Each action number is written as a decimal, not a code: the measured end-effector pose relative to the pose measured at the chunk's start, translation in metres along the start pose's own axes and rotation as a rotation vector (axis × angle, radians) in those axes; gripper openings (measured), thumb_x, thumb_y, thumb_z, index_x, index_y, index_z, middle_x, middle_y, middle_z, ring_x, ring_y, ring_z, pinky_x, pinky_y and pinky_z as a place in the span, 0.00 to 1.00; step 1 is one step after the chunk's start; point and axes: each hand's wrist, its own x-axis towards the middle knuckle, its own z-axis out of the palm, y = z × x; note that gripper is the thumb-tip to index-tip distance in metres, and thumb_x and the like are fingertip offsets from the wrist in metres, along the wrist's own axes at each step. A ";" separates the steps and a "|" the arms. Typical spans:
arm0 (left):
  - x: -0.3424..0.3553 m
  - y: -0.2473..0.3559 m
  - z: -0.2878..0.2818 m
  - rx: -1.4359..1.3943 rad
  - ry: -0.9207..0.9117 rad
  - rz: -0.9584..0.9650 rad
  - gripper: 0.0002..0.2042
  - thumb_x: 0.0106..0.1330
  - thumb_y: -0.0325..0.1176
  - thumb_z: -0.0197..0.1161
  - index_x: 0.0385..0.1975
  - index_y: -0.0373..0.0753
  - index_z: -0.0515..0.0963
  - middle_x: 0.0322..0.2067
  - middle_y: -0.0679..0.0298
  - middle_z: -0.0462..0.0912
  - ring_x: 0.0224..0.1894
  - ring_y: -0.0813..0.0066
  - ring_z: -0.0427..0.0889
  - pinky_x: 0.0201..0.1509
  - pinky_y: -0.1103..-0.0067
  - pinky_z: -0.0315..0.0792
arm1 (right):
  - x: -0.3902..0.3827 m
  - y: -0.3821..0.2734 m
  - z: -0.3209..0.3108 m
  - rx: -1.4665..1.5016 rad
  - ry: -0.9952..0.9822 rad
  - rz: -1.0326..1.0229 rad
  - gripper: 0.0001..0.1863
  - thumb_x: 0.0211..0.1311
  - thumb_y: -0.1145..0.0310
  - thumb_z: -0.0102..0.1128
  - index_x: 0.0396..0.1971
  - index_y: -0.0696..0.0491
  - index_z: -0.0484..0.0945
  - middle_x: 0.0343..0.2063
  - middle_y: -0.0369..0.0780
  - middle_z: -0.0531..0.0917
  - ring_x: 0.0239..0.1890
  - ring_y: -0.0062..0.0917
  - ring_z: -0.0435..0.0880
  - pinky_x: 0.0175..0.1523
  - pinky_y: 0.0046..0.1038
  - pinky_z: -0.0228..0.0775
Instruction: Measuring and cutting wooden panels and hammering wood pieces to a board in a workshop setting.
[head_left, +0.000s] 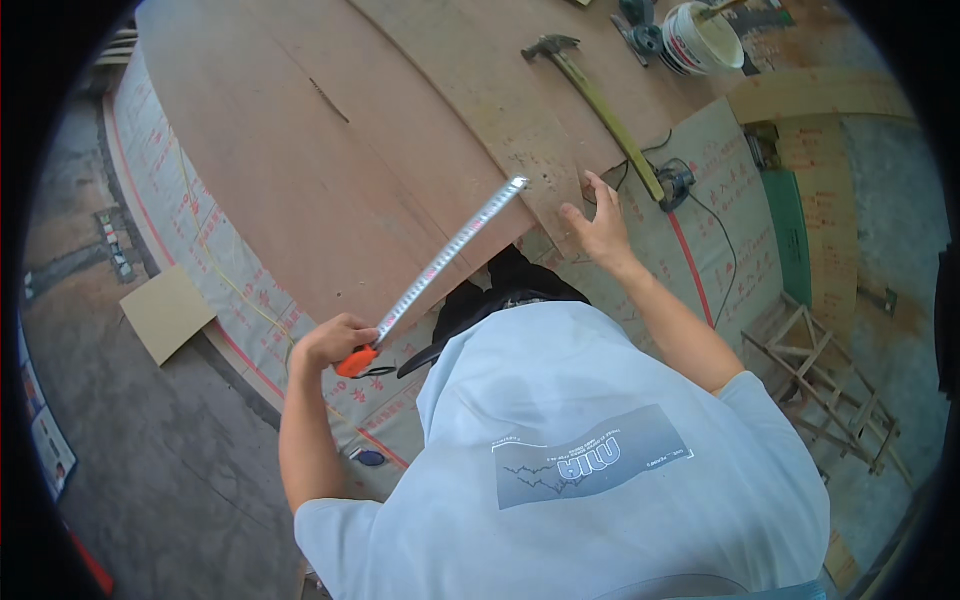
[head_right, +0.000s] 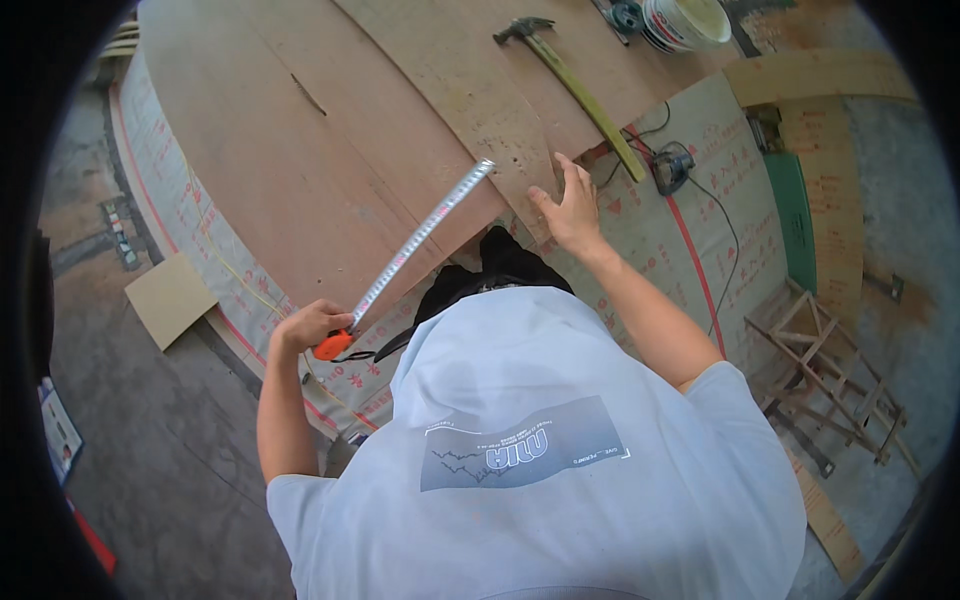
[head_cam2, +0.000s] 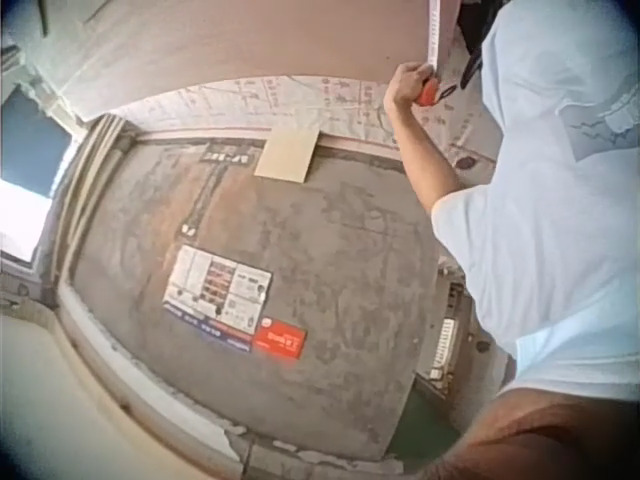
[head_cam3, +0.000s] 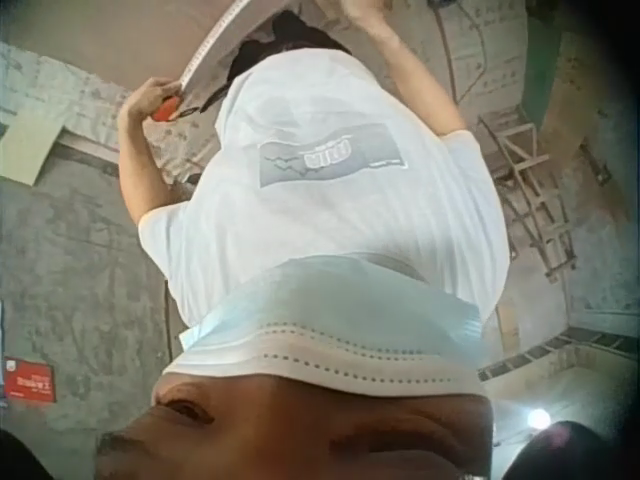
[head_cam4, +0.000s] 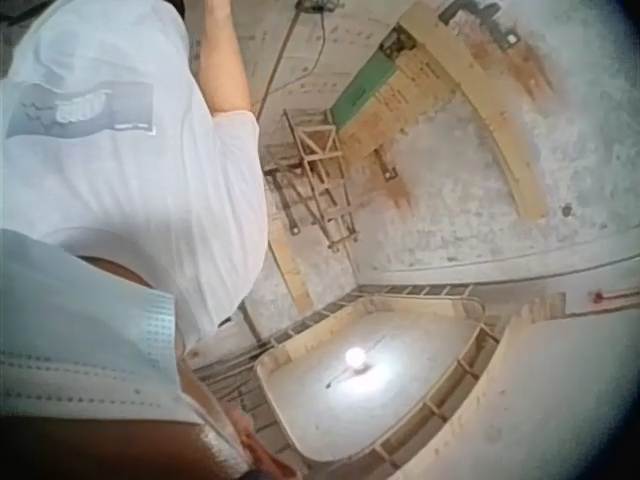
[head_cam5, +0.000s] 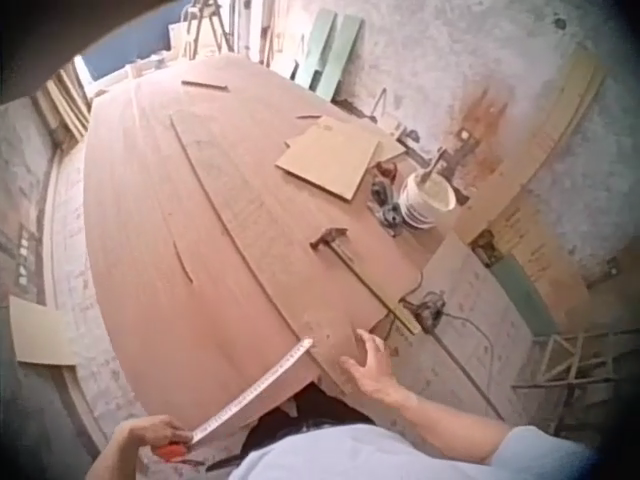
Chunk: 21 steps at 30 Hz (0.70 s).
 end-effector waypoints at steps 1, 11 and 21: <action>-0.005 -0.011 -0.006 -0.097 -0.050 -0.048 0.16 0.68 0.39 0.59 0.33 0.29 0.81 0.24 0.64 0.80 0.25 0.76 0.76 0.33 0.76 0.74 | -0.015 -0.002 0.002 -0.190 0.092 -0.099 0.42 0.58 0.53 0.68 0.67 0.53 0.59 0.59 0.51 0.66 0.62 0.42 0.66 0.65 0.41 0.60; 0.007 -0.021 -0.060 -0.048 0.007 -0.130 0.13 0.66 0.37 0.63 0.26 0.32 0.81 0.21 0.68 0.78 0.22 0.79 0.75 0.28 0.76 0.72 | -0.038 -0.031 0.032 -0.186 -0.008 0.016 0.51 0.51 0.55 0.73 0.72 0.41 0.50 0.69 0.55 0.51 0.71 0.49 0.55 0.71 0.42 0.54; 0.007 -0.021 -0.011 0.295 0.627 -0.116 0.13 0.63 0.40 0.56 0.33 0.36 0.83 0.28 0.49 0.82 0.34 0.50 0.83 0.39 0.64 0.73 | -0.034 -0.035 0.031 -0.211 -0.029 0.024 0.51 0.50 0.56 0.74 0.71 0.37 0.51 0.69 0.55 0.51 0.70 0.51 0.57 0.68 0.46 0.58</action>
